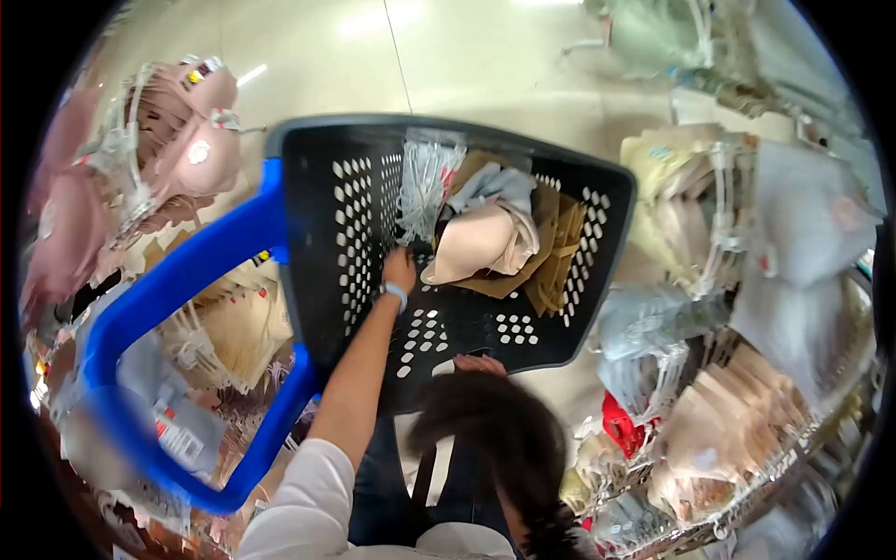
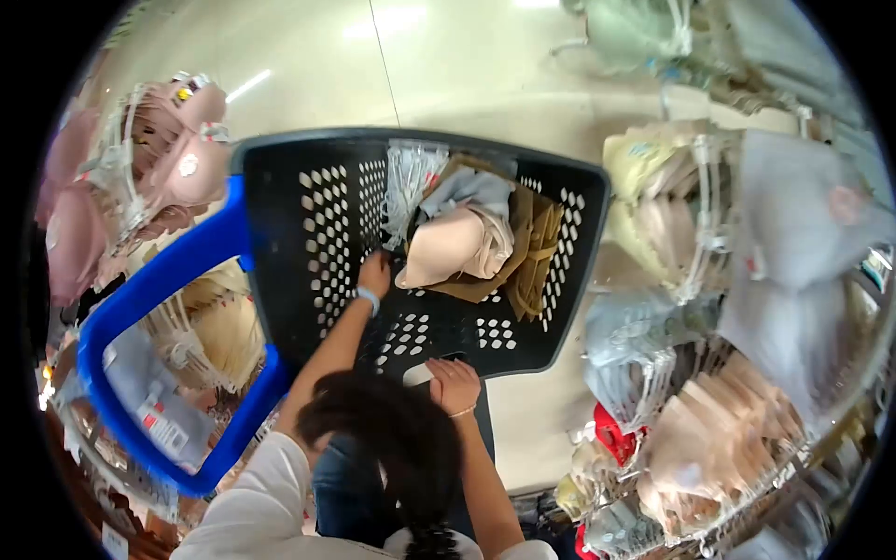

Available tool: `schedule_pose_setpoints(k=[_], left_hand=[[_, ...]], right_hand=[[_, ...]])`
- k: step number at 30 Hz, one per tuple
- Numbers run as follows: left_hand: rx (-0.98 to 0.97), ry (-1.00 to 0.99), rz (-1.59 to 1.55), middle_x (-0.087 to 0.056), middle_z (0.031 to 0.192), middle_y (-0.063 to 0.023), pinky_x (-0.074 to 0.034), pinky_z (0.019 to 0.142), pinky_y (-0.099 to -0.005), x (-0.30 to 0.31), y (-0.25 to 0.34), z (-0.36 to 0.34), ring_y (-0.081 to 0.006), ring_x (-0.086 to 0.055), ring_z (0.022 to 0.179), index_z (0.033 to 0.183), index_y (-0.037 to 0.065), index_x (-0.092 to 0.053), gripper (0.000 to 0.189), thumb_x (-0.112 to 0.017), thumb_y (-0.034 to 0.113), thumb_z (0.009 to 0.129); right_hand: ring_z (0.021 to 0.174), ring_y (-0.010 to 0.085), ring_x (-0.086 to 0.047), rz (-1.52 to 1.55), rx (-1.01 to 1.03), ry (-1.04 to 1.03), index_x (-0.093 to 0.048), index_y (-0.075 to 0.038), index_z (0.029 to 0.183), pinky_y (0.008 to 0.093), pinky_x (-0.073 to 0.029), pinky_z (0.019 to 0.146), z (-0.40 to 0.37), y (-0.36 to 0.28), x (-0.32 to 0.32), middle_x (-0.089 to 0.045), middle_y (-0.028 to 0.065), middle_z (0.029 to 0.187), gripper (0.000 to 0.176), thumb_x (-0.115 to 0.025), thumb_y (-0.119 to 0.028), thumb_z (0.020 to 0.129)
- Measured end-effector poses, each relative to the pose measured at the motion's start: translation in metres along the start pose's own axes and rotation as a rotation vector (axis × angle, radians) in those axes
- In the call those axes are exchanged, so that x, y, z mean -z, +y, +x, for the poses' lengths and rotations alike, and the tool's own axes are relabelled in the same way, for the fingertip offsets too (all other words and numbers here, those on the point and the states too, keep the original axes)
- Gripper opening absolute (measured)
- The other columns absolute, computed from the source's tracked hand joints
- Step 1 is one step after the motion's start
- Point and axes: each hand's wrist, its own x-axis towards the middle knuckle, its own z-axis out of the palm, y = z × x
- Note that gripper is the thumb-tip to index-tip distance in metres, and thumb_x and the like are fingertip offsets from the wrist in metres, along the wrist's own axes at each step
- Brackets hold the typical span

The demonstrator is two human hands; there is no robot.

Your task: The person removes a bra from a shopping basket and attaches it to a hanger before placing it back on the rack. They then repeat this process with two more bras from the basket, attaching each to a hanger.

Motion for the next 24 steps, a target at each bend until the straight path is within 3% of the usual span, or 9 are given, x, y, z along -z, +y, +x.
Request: schedule_pose_setpoints(k=[4, 5, 8, 9, 10, 12, 18, 23, 24], left_hand=[[-0.056, -0.032, 0.124, -0.051, 0.091, -0.0173, -0.041, 0.077, -0.0394, -0.048, -0.038, 0.086, -0.0327, -0.048, 0.088, 0.093, 0.003, -0.054, 0.029, -0.052, 0.005, 0.064], [-0.170, -0.003, 0.294, -0.050, 0.095, -0.0169, -0.040, 0.077, -0.0390, -0.054, -0.046, 0.101, -0.0331, -0.046, 0.092, 0.096, 0.002, -0.051, 0.030, -0.049, 0.007, 0.067], [-0.324, -0.031, 0.654, -0.050, 0.102, -0.0131, -0.036, 0.082, -0.0366, -0.055, -0.043, 0.123, -0.0289, -0.042, 0.102, 0.103, 0.003, -0.049, 0.030, -0.042, 0.011, 0.075], [-0.342, -0.099, 0.778, -0.048, 0.108, -0.0129, -0.034, 0.084, -0.0370, -0.064, -0.046, 0.131, -0.0273, -0.040, 0.106, 0.104, 0.004, -0.049, 0.030, -0.040, 0.014, 0.076], [-0.356, -0.169, 0.903, -0.047, 0.113, -0.0127, -0.032, 0.086, -0.0374, -0.071, -0.050, 0.137, -0.0257, -0.037, 0.109, 0.104, 0.005, -0.049, 0.030, -0.039, 0.016, 0.078], [-0.372, -0.168, 1.069, -0.043, 0.120, -0.0116, -0.025, 0.089, -0.0424, -0.088, -0.066, 0.147, -0.0240, -0.030, 0.117, 0.107, 0.006, -0.049, 0.033, -0.034, 0.021, 0.081], [-0.407, -0.260, 1.088, -0.044, 0.118, -0.0088, -0.015, 0.097, -0.0469, -0.100, -0.072, 0.149, -0.0240, -0.031, 0.116, 0.115, 0.007, -0.042, 0.037, -0.032, 0.020, 0.082], [-0.380, -0.186, 0.922, -0.057, 0.096, -0.0078, -0.017, 0.097, -0.0447, -0.097, -0.064, 0.143, -0.0221, -0.050, 0.095, 0.104, 0.007, -0.046, 0.027, -0.036, 0.017, 0.081], [-0.275, -0.377, 0.972, -0.059, 0.093, -0.0071, -0.019, 0.096, -0.0435, -0.085, -0.046, 0.141, -0.0236, -0.054, 0.091, 0.107, 0.005, -0.044, 0.029, -0.036, 0.016, 0.081]], right_hand=[[0.065, 0.0175, -0.055, 0.212, 0.092, 0.331, -0.061, -0.007, 0.068, 0.0315, -0.043, 0.066, 0.008, 0.005, -0.010, -0.058, 0.0059, 0.066, 0.031, -0.033, -0.018, 0.077], [0.055, 0.0188, -0.055, 0.017, -0.082, 0.351, -0.060, -0.008, 0.061, 0.0310, -0.044, 0.065, 0.015, -0.012, -0.014, -0.055, 0.0047, 0.057, 0.038, -0.030, -0.024, 0.077], [0.053, 0.0165, -0.054, 0.027, -0.030, 0.441, -0.060, -0.008, 0.060, 0.0288, -0.044, 0.062, 0.011, -0.003, -0.027, -0.054, 0.0026, 0.055, 0.044, -0.025, -0.028, 0.080], [0.075, 0.0172, -0.057, 0.065, -0.045, 0.216, -0.058, -0.011, 0.086, 0.0299, -0.042, 0.076, 0.003, -0.002, -0.016, -0.059, 0.0044, 0.081, 0.033, -0.029, -0.024, 0.078], [0.055, 0.0156, -0.055, 0.017, -0.035, 0.350, -0.060, -0.010, 0.061, 0.0288, -0.044, 0.065, 0.010, -0.003, -0.022, -0.055, 0.0022, 0.057, 0.045, -0.024, -0.028, 0.081], [0.058, 0.0147, -0.055, 0.011, -0.087, 0.228, -0.060, -0.011, 0.062, 0.0297, -0.043, 0.068, 0.007, -0.005, -0.020, -0.056, 0.0021, 0.060, 0.043, -0.025, -0.028, 0.079], [0.059, 0.0141, -0.055, 0.030, -0.022, 0.212, -0.061, -0.011, 0.063, 0.0296, -0.042, 0.069, 0.001, 0.002, -0.024, -0.056, 0.0012, 0.062, 0.039, -0.028, -0.028, 0.075], [0.059, 0.0141, -0.056, -0.008, 0.023, 0.264, -0.061, -0.011, 0.063, 0.0289, -0.043, 0.069, 0.009, 0.001, -0.018, -0.056, 0.0008, 0.062, 0.038, -0.028, -0.027, 0.074], [0.059, 0.0141, -0.055, -0.002, -0.023, 0.271, -0.061, -0.011, 0.063, 0.0276, -0.043, 0.066, 0.002, 0.000, -0.024, -0.056, 0.0005, 0.061, 0.038, -0.028, -0.026, 0.074]])
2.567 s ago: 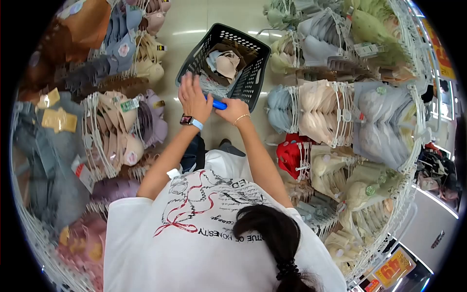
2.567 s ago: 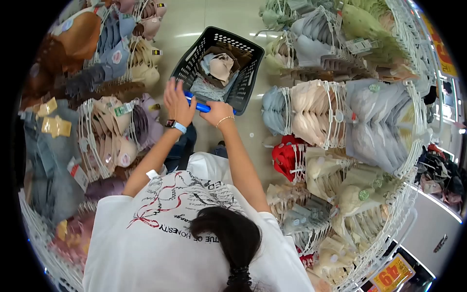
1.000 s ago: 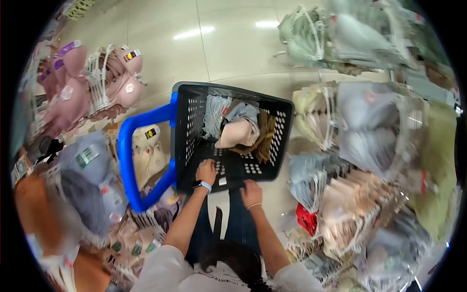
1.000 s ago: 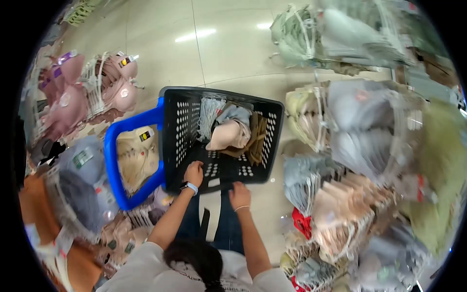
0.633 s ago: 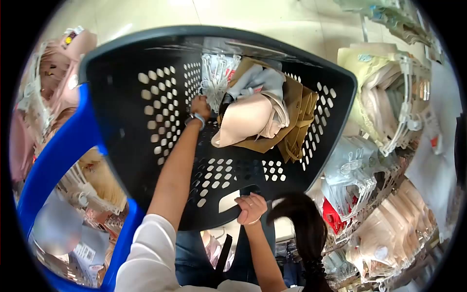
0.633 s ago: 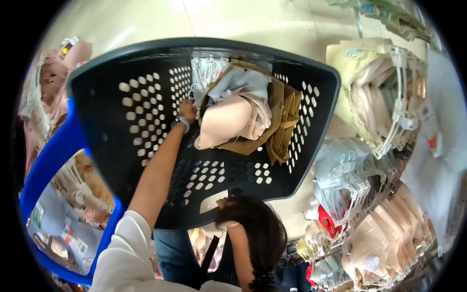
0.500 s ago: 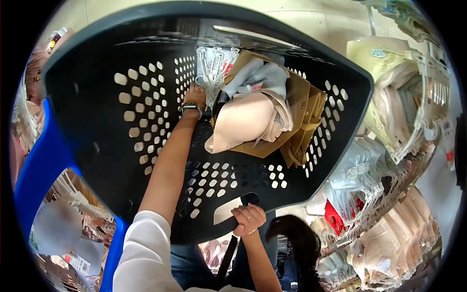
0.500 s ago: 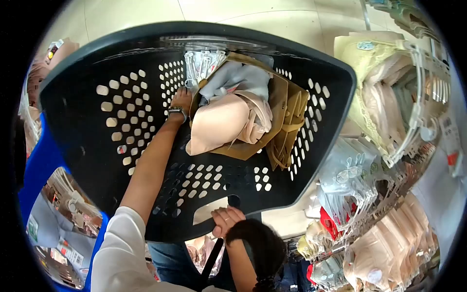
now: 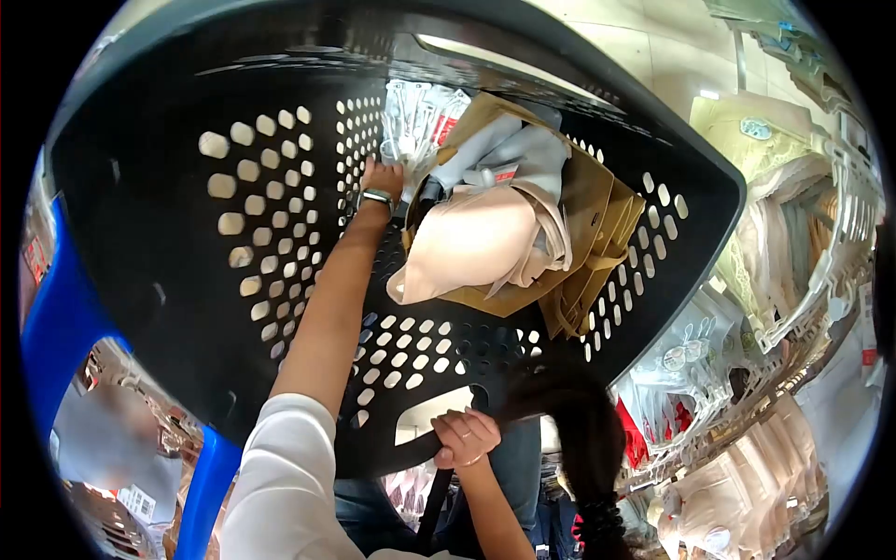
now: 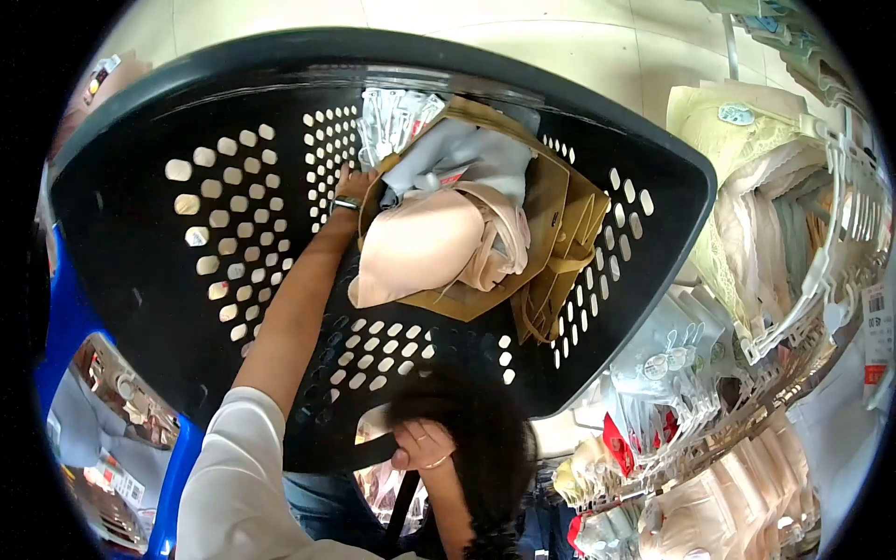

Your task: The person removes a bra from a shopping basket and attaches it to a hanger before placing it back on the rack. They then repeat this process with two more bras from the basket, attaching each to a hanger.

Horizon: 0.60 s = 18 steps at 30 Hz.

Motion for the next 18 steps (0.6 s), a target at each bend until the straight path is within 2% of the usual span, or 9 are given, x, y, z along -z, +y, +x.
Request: schedule_pose_setpoints(k=[2, 3, 4, 7, 8, 11, 14, 15, 18], left_hand=[[0.032, 0.014, -0.010, -0.060, 0.093, -0.0079, -0.018, 0.095, -0.0423, -0.008, 0.001, -0.010, -0.0252, -0.056, 0.088, 0.103, 0.003, -0.049, 0.029, -0.035, 0.017, 0.082], [-0.007, -0.097, -0.058, -0.061, 0.095, -0.0073, -0.015, 0.096, -0.0393, -0.001, -0.004, -0.014, -0.0261, -0.057, 0.088, 0.099, 0.004, -0.056, 0.031, -0.034, 0.019, 0.083], [-0.037, -0.391, 0.010, -0.057, 0.103, -0.0063, -0.012, 0.096, -0.0377, 0.018, -0.006, -0.020, -0.0243, -0.052, 0.097, 0.096, 0.009, -0.060, 0.032, -0.034, 0.021, 0.083], [-0.037, -0.172, 0.267, -0.050, 0.110, -0.0022, -0.011, 0.096, -0.0372, 0.009, -0.008, -0.038, -0.0158, -0.035, 0.111, 0.098, 0.014, -0.061, 0.030, -0.036, 0.024, 0.083], [-0.046, -0.053, 0.220, -0.052, 0.100, 0.0000, -0.014, 0.095, -0.0363, -0.006, -0.010, -0.033, -0.0158, -0.038, 0.105, 0.095, 0.014, -0.061, 0.028, -0.039, 0.023, 0.081], [-0.088, 0.311, 0.206, -0.052, 0.094, -0.0019, -0.025, 0.090, -0.0381, -0.021, -0.009, -0.024, -0.0173, -0.043, 0.096, 0.088, 0.011, -0.060, 0.022, -0.042, 0.019, 0.078], [-0.131, 0.201, -0.030, -0.052, 0.096, -0.0061, -0.026, 0.091, -0.0399, -0.017, -0.002, -0.014, -0.0189, -0.045, 0.097, 0.099, 0.007, -0.051, 0.025, -0.042, 0.015, 0.076], [-0.090, 0.091, -0.085, -0.050, 0.099, -0.0071, -0.025, 0.092, -0.0407, -0.012, 0.003, -0.012, -0.0200, -0.046, 0.099, 0.103, 0.007, -0.048, 0.028, -0.042, 0.014, 0.077], [0.050, 0.113, -0.178, -0.048, 0.104, -0.0070, -0.026, 0.091, -0.0414, -0.034, 0.012, 0.000, -0.0205, -0.049, 0.095, 0.102, 0.011, -0.050, 0.026, -0.038, 0.014, 0.080]], right_hand=[[0.058, 0.0141, -0.055, 0.024, -0.002, 0.031, -0.061, -0.011, 0.062, 0.0267, -0.043, 0.064, 0.000, 0.001, -0.002, -0.056, 0.0006, 0.060, 0.038, -0.029, -0.026, 0.074], [0.057, 0.0146, -0.055, 0.043, 0.032, 0.050, -0.060, -0.011, 0.062, 0.0268, -0.043, 0.064, 0.009, 0.000, 0.000, -0.055, 0.0011, 0.059, 0.036, -0.029, -0.025, 0.074], [0.064, 0.0195, -0.055, 0.109, 0.023, -0.003, -0.059, -0.008, 0.069, 0.0317, -0.043, 0.069, 0.002, 0.002, 0.001, -0.056, 0.0059, 0.068, 0.028, -0.036, -0.024, 0.073], [0.056, 0.0161, -0.053, 0.046, 0.040, 0.036, -0.058, -0.010, 0.062, 0.0279, -0.044, 0.066, 0.011, -0.001, 0.005, -0.055, 0.0018, 0.060, 0.032, -0.032, -0.024, 0.073], [0.057, 0.0163, -0.053, 0.056, 0.039, 0.029, -0.058, -0.010, 0.062, 0.0283, -0.044, 0.067, 0.010, -0.001, 0.006, -0.056, 0.0020, 0.061, 0.031, -0.033, -0.024, 0.073], [0.060, 0.0181, -0.054, 0.088, -0.012, -0.127, -0.060, -0.008, 0.069, 0.0333, -0.042, 0.072, 0.002, -0.001, 0.007, -0.057, 0.0039, 0.065, 0.031, -0.035, -0.026, 0.071], [0.063, 0.0185, -0.055, 0.044, 0.004, -0.170, -0.061, -0.008, 0.071, 0.0335, -0.042, 0.072, -0.038, 0.013, -0.014, -0.057, 0.0045, 0.067, 0.033, -0.036, -0.029, 0.071], [0.064, 0.0182, -0.056, 0.052, -0.006, -0.159, -0.061, -0.008, 0.071, 0.0334, -0.042, 0.072, -0.032, 0.009, -0.010, -0.057, 0.0043, 0.067, 0.033, -0.036, -0.029, 0.071], [0.066, 0.0174, -0.056, 0.061, -0.014, -0.104, -0.061, -0.009, 0.070, 0.0329, -0.041, 0.071, 0.006, -0.001, 0.005, -0.057, 0.0036, 0.067, 0.033, -0.035, -0.029, 0.071]])
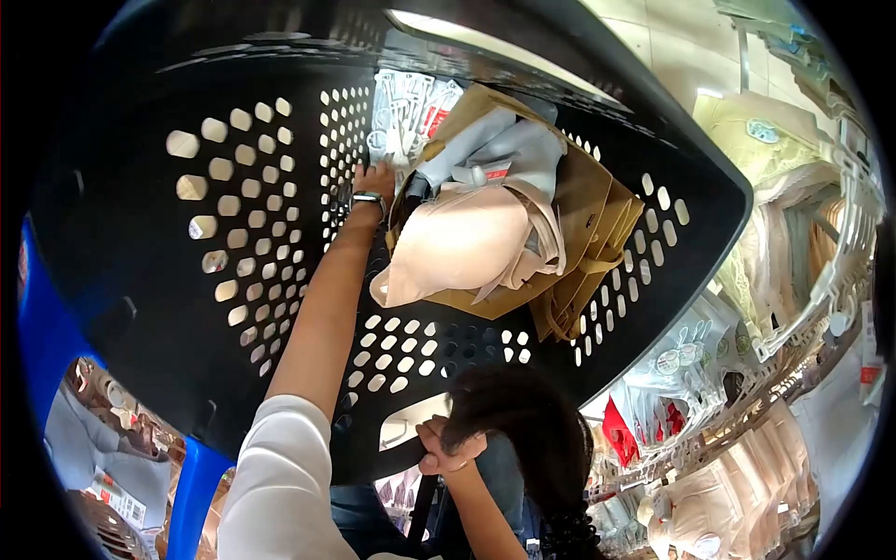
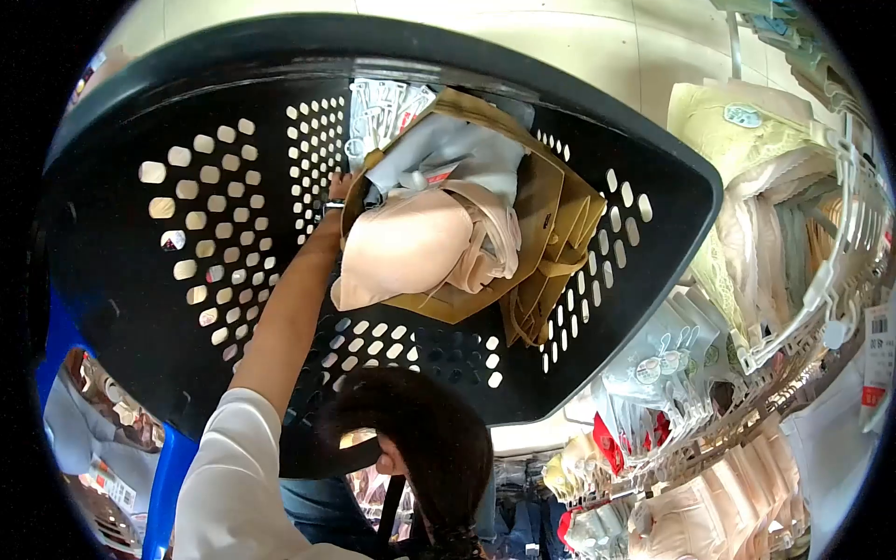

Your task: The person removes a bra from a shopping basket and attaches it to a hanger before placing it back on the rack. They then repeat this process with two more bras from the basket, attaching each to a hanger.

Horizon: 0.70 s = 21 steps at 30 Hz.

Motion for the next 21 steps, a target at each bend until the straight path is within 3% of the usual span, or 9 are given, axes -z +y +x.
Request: schedule_pose_setpoints(k=[2, 6, 8, 10, 13, 14, 18, 19, 21], left_hand=[[0.097, 0.019, -0.081, -0.050, 0.095, -0.0073, -0.035, 0.081, -0.0403, -0.016, 0.003, 0.009, -0.0216, -0.053, 0.089, 0.092, 0.010, -0.054, 0.020, -0.039, 0.014, 0.080], [0.076, 0.079, -0.179, -0.051, 0.085, -0.0136, -0.045, 0.066, -0.0395, -0.018, 0.001, -0.014, -0.0290, -0.056, 0.078, 0.083, 0.005, -0.051, 0.010, -0.047, 0.008, 0.074], [0.089, -0.028, -0.332, -0.053, 0.089, -0.0175, -0.046, 0.069, -0.0407, 0.019, 0.005, -0.033, -0.0343, -0.055, 0.083, 0.086, 0.003, -0.048, 0.015, -0.051, 0.006, 0.071], [-0.096, 0.146, -0.445, -0.053, 0.091, -0.0197, -0.045, 0.069, -0.0406, 0.030, 0.001, -0.049, -0.0351, -0.054, 0.083, 0.087, 0.003, -0.048, 0.015, -0.050, 0.005, 0.072], [0.150, -0.023, -0.463, -0.056, 0.089, -0.0184, -0.044, 0.073, -0.0404, 0.101, 0.012, -0.073, -0.0342, -0.053, 0.086, 0.091, 0.004, -0.049, 0.019, -0.048, 0.008, 0.072], [0.188, -0.067, -0.547, -0.056, 0.088, -0.0188, -0.043, 0.076, -0.0398, 0.070, 0.003, -0.064, -0.0340, -0.053, 0.087, 0.097, 0.005, -0.050, 0.027, -0.049, 0.011, 0.071], [0.254, -0.179, -0.615, -0.049, 0.106, -0.0176, -0.039, 0.084, -0.0372, 0.086, 0.001, -0.069, -0.0307, -0.048, 0.099, 0.107, 0.007, -0.048, 0.036, -0.051, 0.014, 0.071], [0.303, -0.157, -0.644, -0.046, 0.109, -0.0168, -0.038, 0.086, -0.0363, 0.081, 0.004, -0.065, -0.0317, -0.045, 0.102, 0.105, 0.007, -0.048, 0.036, -0.051, 0.014, 0.070], [0.173, 0.001, -0.639, -0.047, 0.102, -0.0196, -0.039, 0.083, -0.0388, 0.015, -0.009, -0.034, -0.0352, -0.046, 0.099, 0.104, 0.004, -0.046, 0.039, -0.054, 0.015, 0.068]], right_hand=[[0.066, 0.0171, -0.057, 0.000, -0.009, 0.017, -0.061, -0.009, 0.070, 0.0328, -0.041, 0.071, -0.002, 0.001, 0.001, -0.057, 0.0034, 0.067, 0.033, -0.035, -0.029, 0.072], [0.065, 0.0143, -0.056, -0.020, 0.000, -0.122, -0.060, -0.011, 0.067, 0.0294, -0.041, 0.071, 0.002, 0.000, 0.006, -0.057, 0.0007, 0.067, 0.033, -0.032, -0.027, 0.074], [0.063, 0.0149, -0.055, -0.032, 0.052, -0.040, -0.059, -0.011, 0.066, 0.0295, -0.040, 0.072, 0.002, 0.002, 0.003, -0.056, 0.0010, 0.066, 0.032, -0.032, -0.025, 0.074], [0.061, 0.0162, -0.053, 0.124, -0.214, -0.136, -0.059, -0.010, 0.066, 0.0308, -0.041, 0.072, -0.024, 0.006, -0.017, -0.056, 0.0017, 0.066, 0.030, -0.033, -0.025, 0.073], [0.068, 0.0212, -0.053, 0.028, 0.003, -0.070, -0.059, -0.009, 0.070, 0.0333, -0.039, 0.075, 0.007, -0.006, 0.016, -0.056, 0.0052, 0.068, 0.025, -0.039, -0.025, 0.069], [0.069, 0.0225, -0.053, 0.040, 0.044, -0.101, -0.059, -0.009, 0.071, 0.0334, -0.039, 0.076, 0.003, 0.000, 0.012, -0.056, 0.0061, 0.069, 0.025, -0.040, -0.025, 0.068], [0.071, 0.0248, -0.052, -0.062, -0.031, -0.261, -0.059, -0.009, 0.073, 0.0345, -0.039, 0.074, -0.009, 0.002, -0.002, -0.055, 0.0074, 0.069, 0.028, -0.041, -0.028, 0.067], [0.069, 0.0239, -0.052, -0.050, -0.034, -0.178, -0.059, -0.009, 0.071, 0.0339, -0.039, 0.074, -0.015, 0.004, -0.006, -0.054, 0.0069, 0.067, 0.028, -0.040, -0.029, 0.068], [0.067, 0.0221, -0.051, -0.017, -0.046, -0.037, -0.059, -0.008, 0.068, 0.0328, -0.039, 0.072, -0.021, 0.006, -0.012, -0.052, 0.0060, 0.063, 0.030, -0.038, -0.030, 0.069]])
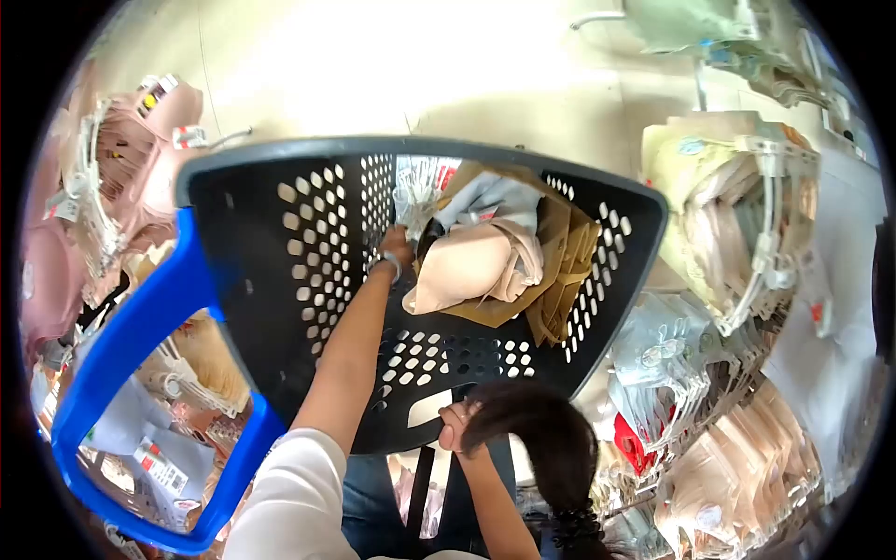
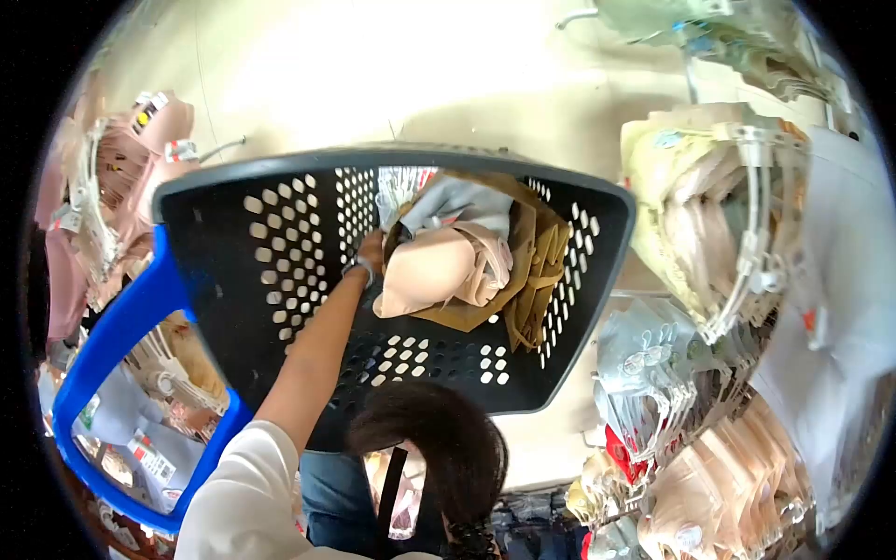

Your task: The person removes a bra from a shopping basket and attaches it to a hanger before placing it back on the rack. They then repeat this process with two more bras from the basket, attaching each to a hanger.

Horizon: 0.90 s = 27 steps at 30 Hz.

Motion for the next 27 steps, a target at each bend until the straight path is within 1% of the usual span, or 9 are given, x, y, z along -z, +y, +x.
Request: schedule_pose_setpoints(k=[3, 5, 7, 8, 13, 15, 20, 23, 27], left_hand=[[-0.027, 0.113, -0.064, -0.048, 0.098, -0.0218, -0.040, 0.081, -0.0393, -0.051, -0.035, 0.052, -0.0360, -0.047, 0.095, 0.104, 0.001, -0.044, 0.042, -0.056, 0.017, 0.067], [0.271, -0.085, -0.823, -0.048, 0.098, -0.0235, -0.038, 0.083, -0.0387, -0.177, -0.142, 0.136, -0.0362, -0.046, 0.095, 0.105, 0.000, -0.044, 0.047, -0.058, 0.022, 0.066], [0.160, 0.020, -0.317, -0.047, 0.103, -0.0247, -0.037, 0.085, -0.0388, -0.103, -0.055, 0.090, -0.0365, -0.044, 0.098, 0.107, -0.002, -0.043, 0.052, -0.058, 0.027, 0.066], [0.279, 0.125, -0.296, -0.047, 0.105, -0.0260, -0.037, 0.084, -0.0401, -0.104, -0.042, 0.089, -0.0380, -0.044, 0.098, 0.107, -0.002, -0.042, 0.053, -0.056, 0.029, 0.067], [0.339, 0.089, -0.242, -0.048, 0.104, -0.0275, -0.038, 0.084, -0.0423, -0.063, -0.001, 0.082, -0.0387, -0.046, 0.099, 0.106, 0.000, -0.045, 0.051, -0.055, 0.032, 0.068], [0.380, -0.068, -0.050, -0.052, 0.100, -0.0245, -0.041, 0.081, -0.0421, -0.049, 0.002, 0.091, -0.0361, -0.051, 0.094, 0.104, 0.003, -0.048, 0.049, -0.056, 0.036, 0.067], [0.390, 0.040, 0.126, -0.058, 0.094, -0.0165, -0.046, 0.074, -0.0372, 0.010, 0.046, 0.060, -0.0297, -0.057, 0.087, 0.093, 0.008, -0.058, 0.040, -0.055, 0.040, 0.069], [0.397, 0.018, 0.130, -0.059, 0.092, -0.0163, -0.046, 0.073, -0.0379, 0.020, 0.052, 0.053, -0.0299, -0.057, 0.086, 0.091, 0.008, -0.059, 0.034, -0.050, 0.035, 0.072], [0.310, 0.038, 0.173, -0.058, 0.092, -0.0164, -0.046, 0.072, -0.0395, 0.040, 0.060, 0.031, -0.0305, -0.057, 0.085, 0.089, 0.007, -0.059, 0.026, -0.042, 0.023, 0.076]], right_hand=[[0.061, 0.0176, -0.052, 0.030, 0.041, 0.170, -0.058, -0.009, 0.067, 0.0316, -0.038, 0.072, 0.005, -0.003, -0.005, -0.054, 0.0042, 0.064, 0.032, -0.034, -0.028, 0.073], [0.063, 0.0171, -0.053, 0.023, 0.050, 0.121, -0.059, -0.009, 0.068, 0.0321, -0.038, 0.072, 0.004, -0.003, -0.003, -0.055, 0.0039, 0.065, 0.033, -0.033, -0.028, 0.073], [0.064, 0.0166, -0.054, 0.020, 0.087, 0.095, -0.059, -0.009, 0.069, 0.0327, -0.038, 0.073, 0.013, -0.006, 0.003, -0.055, 0.0036, 0.066, 0.033, -0.033, -0.028, 0.074], [0.065, 0.0165, -0.054, 0.029, 0.069, 0.067, -0.059, -0.009, 0.069, 0.0328, -0.038, 0.073, 0.019, -0.010, 0.008, -0.055, 0.0033, 0.066, 0.034, -0.033, -0.029, 0.073], [0.065, 0.0168, -0.054, -0.075, 0.027, -0.001, -0.060, -0.009, 0.071, 0.0346, -0.038, 0.070, 0.002, -0.004, 0.002, -0.055, 0.0032, 0.066, 0.034, -0.035, -0.031, 0.069], [0.066, 0.0180, -0.054, 0.100, -0.015, 0.067, -0.060, -0.009, 0.071, 0.0361, -0.038, 0.069, 0.007, -0.002, -0.002, -0.055, 0.0036, 0.066, 0.034, -0.035, -0.031, 0.069], [0.066, 0.0190, -0.053, 0.017, 0.020, 0.070, -0.060, -0.009, 0.071, 0.0367, -0.038, 0.068, 0.002, -0.002, -0.001, -0.055, 0.0044, 0.067, 0.033, -0.035, -0.031, 0.069], [0.066, 0.0193, -0.053, 0.006, 0.041, 0.101, -0.060, -0.009, 0.071, 0.0369, -0.038, 0.068, 0.000, -0.001, -0.003, -0.055, 0.0048, 0.067, 0.033, -0.035, -0.031, 0.069], [0.069, 0.0213, -0.052, 0.055, 0.003, -0.084, -0.058, -0.009, 0.073, 0.0358, -0.038, 0.074, -0.015, 0.006, -0.008, -0.054, 0.0063, 0.071, 0.031, -0.037, -0.031, 0.068]])
